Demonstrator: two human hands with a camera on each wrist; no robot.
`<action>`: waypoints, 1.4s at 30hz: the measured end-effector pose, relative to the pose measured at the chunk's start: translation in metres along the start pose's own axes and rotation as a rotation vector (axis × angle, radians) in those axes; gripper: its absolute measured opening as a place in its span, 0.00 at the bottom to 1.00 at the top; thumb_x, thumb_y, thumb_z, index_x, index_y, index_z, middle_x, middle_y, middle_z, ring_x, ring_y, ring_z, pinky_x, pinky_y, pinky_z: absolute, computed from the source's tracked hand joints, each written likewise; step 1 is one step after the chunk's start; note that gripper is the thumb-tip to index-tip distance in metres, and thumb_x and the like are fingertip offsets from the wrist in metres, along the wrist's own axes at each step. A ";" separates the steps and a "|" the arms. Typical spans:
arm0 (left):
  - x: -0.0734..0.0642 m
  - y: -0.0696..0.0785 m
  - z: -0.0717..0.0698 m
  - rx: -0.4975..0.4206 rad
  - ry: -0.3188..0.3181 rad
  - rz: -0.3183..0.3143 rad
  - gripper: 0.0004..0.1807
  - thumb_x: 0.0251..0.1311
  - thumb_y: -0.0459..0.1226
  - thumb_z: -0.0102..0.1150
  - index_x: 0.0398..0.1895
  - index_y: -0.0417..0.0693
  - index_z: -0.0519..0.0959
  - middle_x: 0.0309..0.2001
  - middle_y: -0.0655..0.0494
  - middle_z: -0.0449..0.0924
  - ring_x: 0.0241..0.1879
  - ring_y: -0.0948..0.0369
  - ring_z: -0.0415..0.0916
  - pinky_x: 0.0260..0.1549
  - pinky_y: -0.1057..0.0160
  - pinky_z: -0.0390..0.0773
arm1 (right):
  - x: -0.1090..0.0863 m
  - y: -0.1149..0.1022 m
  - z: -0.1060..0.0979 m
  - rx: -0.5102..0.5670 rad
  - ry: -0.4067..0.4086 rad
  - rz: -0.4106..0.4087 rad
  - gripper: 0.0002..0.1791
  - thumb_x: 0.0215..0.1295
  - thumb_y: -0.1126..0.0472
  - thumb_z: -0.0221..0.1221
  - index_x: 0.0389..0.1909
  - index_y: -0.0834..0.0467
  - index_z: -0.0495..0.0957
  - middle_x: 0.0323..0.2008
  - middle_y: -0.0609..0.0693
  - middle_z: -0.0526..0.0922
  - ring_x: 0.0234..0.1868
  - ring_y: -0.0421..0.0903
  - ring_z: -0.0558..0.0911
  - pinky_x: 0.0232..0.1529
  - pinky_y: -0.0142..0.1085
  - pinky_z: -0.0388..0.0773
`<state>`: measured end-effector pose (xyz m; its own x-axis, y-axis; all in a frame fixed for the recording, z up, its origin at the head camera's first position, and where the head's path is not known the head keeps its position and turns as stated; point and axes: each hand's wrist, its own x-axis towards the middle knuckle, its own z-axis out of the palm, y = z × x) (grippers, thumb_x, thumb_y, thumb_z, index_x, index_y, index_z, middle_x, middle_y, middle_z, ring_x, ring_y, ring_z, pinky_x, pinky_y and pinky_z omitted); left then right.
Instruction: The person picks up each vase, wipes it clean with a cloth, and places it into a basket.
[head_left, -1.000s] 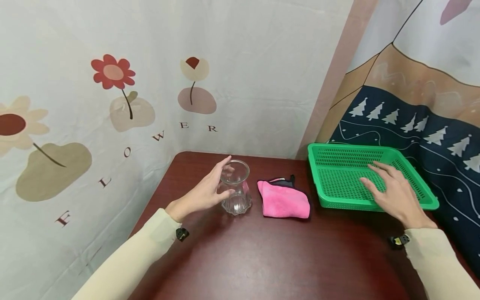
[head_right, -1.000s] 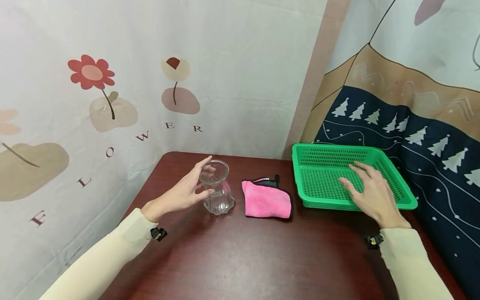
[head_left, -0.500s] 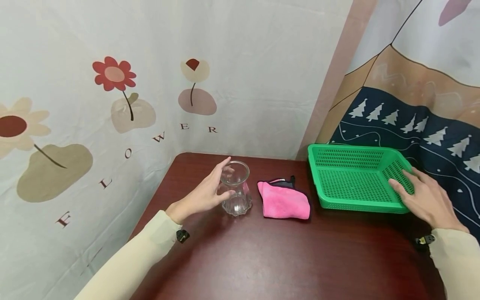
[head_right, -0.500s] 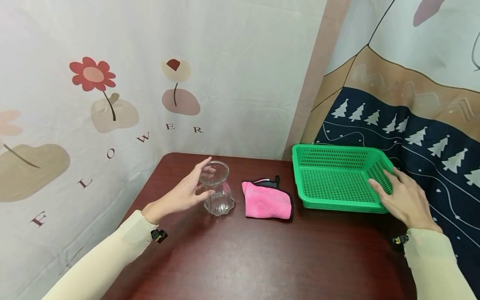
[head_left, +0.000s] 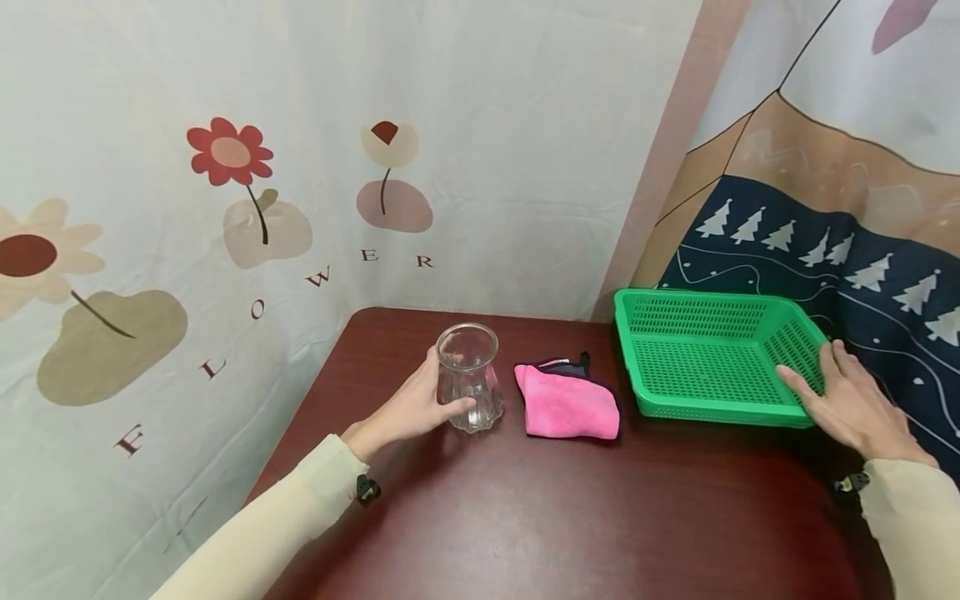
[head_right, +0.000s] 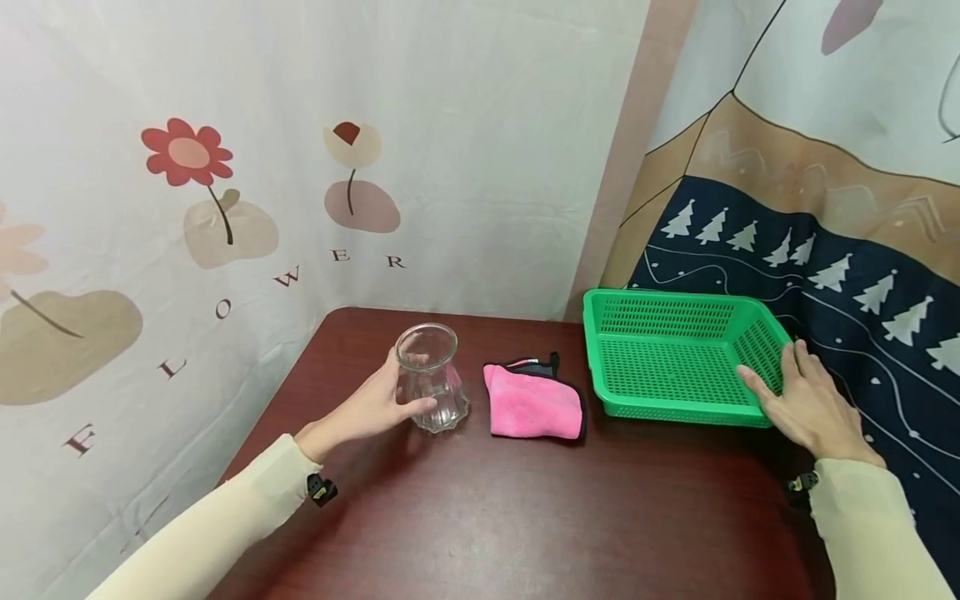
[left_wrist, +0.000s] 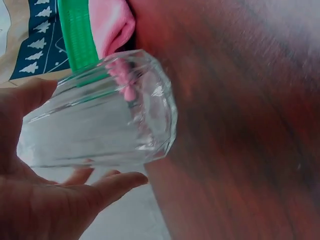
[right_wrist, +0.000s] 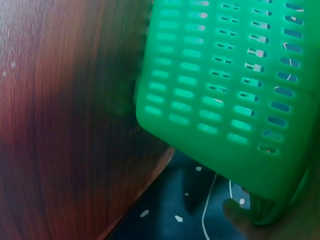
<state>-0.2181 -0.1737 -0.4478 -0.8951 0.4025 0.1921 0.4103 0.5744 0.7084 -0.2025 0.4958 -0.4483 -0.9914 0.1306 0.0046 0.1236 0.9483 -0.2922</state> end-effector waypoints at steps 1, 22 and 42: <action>0.000 -0.001 0.002 0.001 0.001 -0.009 0.63 0.71 0.42 0.83 0.95 0.40 0.47 0.83 0.33 0.72 0.83 0.37 0.75 0.82 0.29 0.74 | 0.000 -0.001 0.000 0.006 -0.006 0.004 0.64 0.89 0.23 0.38 0.90 0.73 0.27 0.91 0.78 0.24 0.92 0.84 0.33 0.77 0.94 0.47; 0.005 0.004 0.023 0.049 0.116 -0.044 0.49 0.55 0.39 0.92 0.79 0.43 0.75 0.71 0.44 0.86 0.70 0.44 0.87 0.72 0.37 0.87 | 0.002 0.001 0.009 -0.010 0.043 -0.016 0.67 0.88 0.22 0.39 0.89 0.79 0.31 0.90 0.82 0.30 0.91 0.85 0.39 0.86 0.85 0.48; 0.034 0.050 0.024 0.076 0.183 -0.104 0.52 0.48 0.50 0.90 0.74 0.52 0.69 0.65 0.49 0.88 0.62 0.45 0.90 0.61 0.40 0.91 | 0.002 0.004 0.005 0.001 0.049 -0.057 0.63 0.91 0.26 0.39 0.90 0.78 0.31 0.91 0.81 0.31 0.92 0.85 0.39 0.86 0.85 0.45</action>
<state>-0.2239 -0.1140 -0.4219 -0.9471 0.2064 0.2457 0.3201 0.6605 0.6792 -0.2039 0.4987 -0.4547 -0.9936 0.0906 0.0675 0.0673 0.9542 -0.2915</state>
